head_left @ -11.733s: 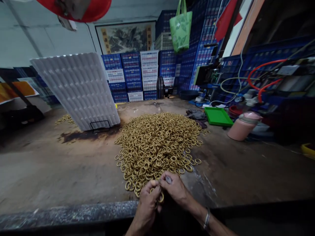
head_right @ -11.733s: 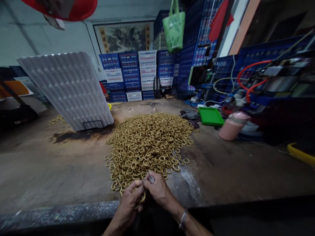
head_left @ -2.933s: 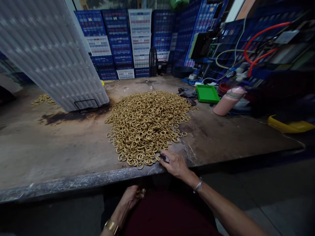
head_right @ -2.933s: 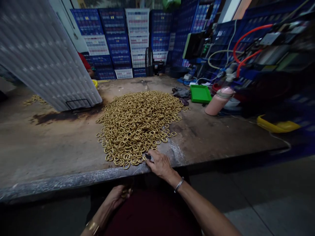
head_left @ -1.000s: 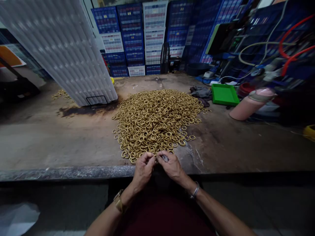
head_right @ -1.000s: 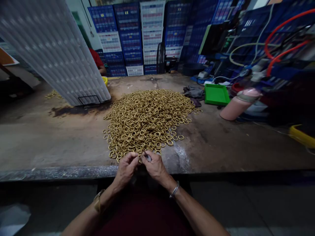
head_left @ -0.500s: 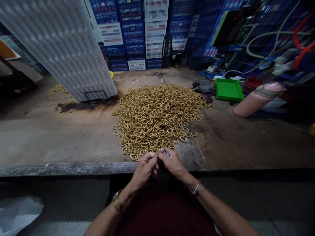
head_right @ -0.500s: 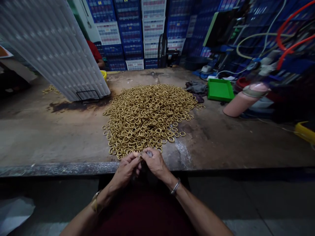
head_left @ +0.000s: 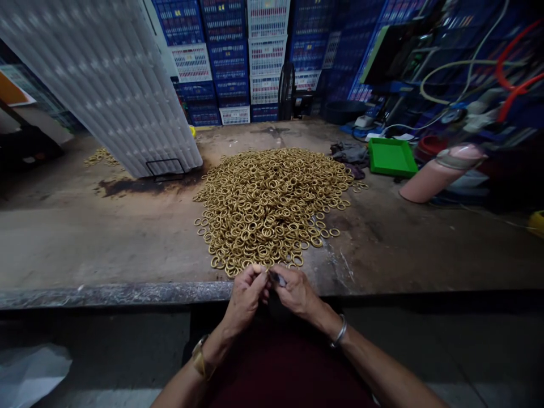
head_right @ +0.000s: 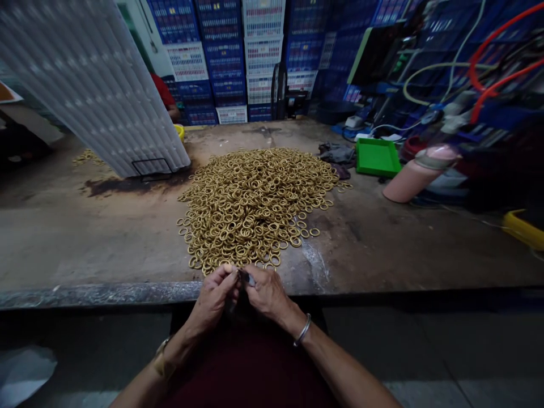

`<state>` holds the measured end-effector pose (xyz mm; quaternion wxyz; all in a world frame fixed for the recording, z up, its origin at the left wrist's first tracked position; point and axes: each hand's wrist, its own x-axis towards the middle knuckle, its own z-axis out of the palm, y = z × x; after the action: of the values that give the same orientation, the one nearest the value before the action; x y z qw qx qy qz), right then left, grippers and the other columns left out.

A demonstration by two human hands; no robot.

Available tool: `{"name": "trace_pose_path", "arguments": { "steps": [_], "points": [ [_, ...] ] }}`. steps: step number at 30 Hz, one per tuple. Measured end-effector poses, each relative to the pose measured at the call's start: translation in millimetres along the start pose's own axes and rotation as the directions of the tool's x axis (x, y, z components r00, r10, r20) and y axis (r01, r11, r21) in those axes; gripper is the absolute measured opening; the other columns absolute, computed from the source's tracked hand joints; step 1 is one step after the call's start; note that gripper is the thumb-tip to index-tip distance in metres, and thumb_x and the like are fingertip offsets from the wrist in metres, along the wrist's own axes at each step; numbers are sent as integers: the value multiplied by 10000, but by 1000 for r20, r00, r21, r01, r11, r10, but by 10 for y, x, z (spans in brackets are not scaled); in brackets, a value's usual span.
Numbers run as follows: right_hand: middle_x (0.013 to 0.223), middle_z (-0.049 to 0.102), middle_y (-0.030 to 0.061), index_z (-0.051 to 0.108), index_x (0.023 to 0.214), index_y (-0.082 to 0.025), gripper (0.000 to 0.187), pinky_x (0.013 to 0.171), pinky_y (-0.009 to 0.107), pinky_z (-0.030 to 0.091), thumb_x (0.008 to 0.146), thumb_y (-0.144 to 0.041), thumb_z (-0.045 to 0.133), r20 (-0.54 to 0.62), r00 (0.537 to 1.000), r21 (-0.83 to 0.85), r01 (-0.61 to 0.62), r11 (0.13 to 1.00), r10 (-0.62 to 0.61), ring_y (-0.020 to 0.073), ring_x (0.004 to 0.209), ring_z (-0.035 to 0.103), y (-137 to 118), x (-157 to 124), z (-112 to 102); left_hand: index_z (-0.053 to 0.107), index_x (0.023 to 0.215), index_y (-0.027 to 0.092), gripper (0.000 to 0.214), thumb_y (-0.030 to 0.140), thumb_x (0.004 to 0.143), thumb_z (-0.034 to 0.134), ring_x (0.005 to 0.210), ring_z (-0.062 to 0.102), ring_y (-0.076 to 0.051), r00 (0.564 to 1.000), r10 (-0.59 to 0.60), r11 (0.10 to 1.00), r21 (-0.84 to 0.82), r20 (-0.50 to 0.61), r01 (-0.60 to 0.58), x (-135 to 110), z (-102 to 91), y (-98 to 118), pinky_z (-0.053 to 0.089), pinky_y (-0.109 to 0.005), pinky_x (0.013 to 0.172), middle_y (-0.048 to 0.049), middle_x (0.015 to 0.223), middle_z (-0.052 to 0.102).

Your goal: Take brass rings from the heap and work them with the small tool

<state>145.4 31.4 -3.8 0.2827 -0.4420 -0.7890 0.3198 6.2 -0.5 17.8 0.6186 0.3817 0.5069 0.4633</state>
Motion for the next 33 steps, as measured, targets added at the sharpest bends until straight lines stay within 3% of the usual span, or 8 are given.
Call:
{"name": "trace_pose_path", "arguments": {
  "steps": [4, 8, 12, 16, 19, 22, 27, 33],
  "points": [
    [627, 572, -3, 546, 720, -195, 167, 546, 203, 307, 682, -104, 411, 26, 1000, -115, 9, 993, -6, 113, 570, 476, -21, -9, 14, 517, 714, 162, 277, 431, 766, 556, 499, 440, -66, 998, 65, 996, 62, -13, -64, -21, 12, -1, 361, -172, 475, 26, 611, 502],
    [640, 597, 7, 575, 776, -203, 160, 535, 207, 295, 732, -160, 427, 21, 996, -221, -77, 972, 84, 123, 573, 508, 53, 13, -5, 519, 688, 156, 265, 401, 782, 555, 502, 438, -61, 993, 113, 992, 53, 19, -114, -139, 37, 77, 369, -176, 486, 28, 604, 499],
    [670, 618, 19, 593, 838, -204, 170, 542, 215, 313, 783, -240, 436, -138, 979, -236, -177, 956, 148, 129, 575, 520, 175, 46, -145, 535, 757, 162, 220, 377, 782, 571, 511, 479, -72, 992, 54, 989, -142, 118, -37, -210, 34, 155, 408, -193, 484, 19, 638, 535],
    [638, 596, 23, 583, 781, -187, 214, 545, 226, 338, 814, -310, 411, -320, 927, -196, -268, 943, 197, 134, 557, 508, 322, 41, -349, 529, 752, 156, 217, 336, 726, 648, 671, 573, -117, 996, -37, 927, -370, 75, 62, -124, -25, 111, 426, -192, 483, -30, 833, 598],
    [663, 607, 25, 585, 807, -183, 192, 573, 230, 356, 812, -299, 432, -262, 943, -218, -264, 940, 204, 141, 596, 532, 404, -41, -405, 536, 731, 138, 210, 302, 710, 665, 746, 595, -143, 996, -74, 895, -438, 41, 84, -57, -65, 36, 439, -197, 503, -53, 865, 609],
    [770, 629, 38, 583, 867, -188, 169, 624, 242, 364, 810, -303, 472, -200, 960, -324, -252, 912, 194, 158, 693, 559, 388, -141, -351, 538, 746, 138, 189, 297, 726, 638, 677, 591, -138, 994, -98, 864, -492, 51, 110, -32, -75, -4, 437, -200, 476, -54, 800, 618],
    [964, 604, 44, 542, 990, -218, 199, 619, 253, 354, 811, -295, 503, -171, 959, -497, -283, 820, 227, 173, 795, 566, 263, -178, -237, 572, 819, 141, 150, 259, 732, 607, 576, 547, -113, 967, -187, 778, -575, 175, 255, -19, -78, 5, 408, -180, 423, -18, 687, 578],
    [977, 577, 59, 520, 957, -200, 180, 586, 250, 343, 804, -293, 495, -183, 955, -509, -295, 809, 233, 174, 779, 558, 295, -174, -217, 499, 580, 119, 263, 298, 731, 620, 554, 506, -82, 917, -304, 702, -590, 259, 399, 0, -30, -42, 389, -171, 441, -19, 668, 545]
  ]
}}
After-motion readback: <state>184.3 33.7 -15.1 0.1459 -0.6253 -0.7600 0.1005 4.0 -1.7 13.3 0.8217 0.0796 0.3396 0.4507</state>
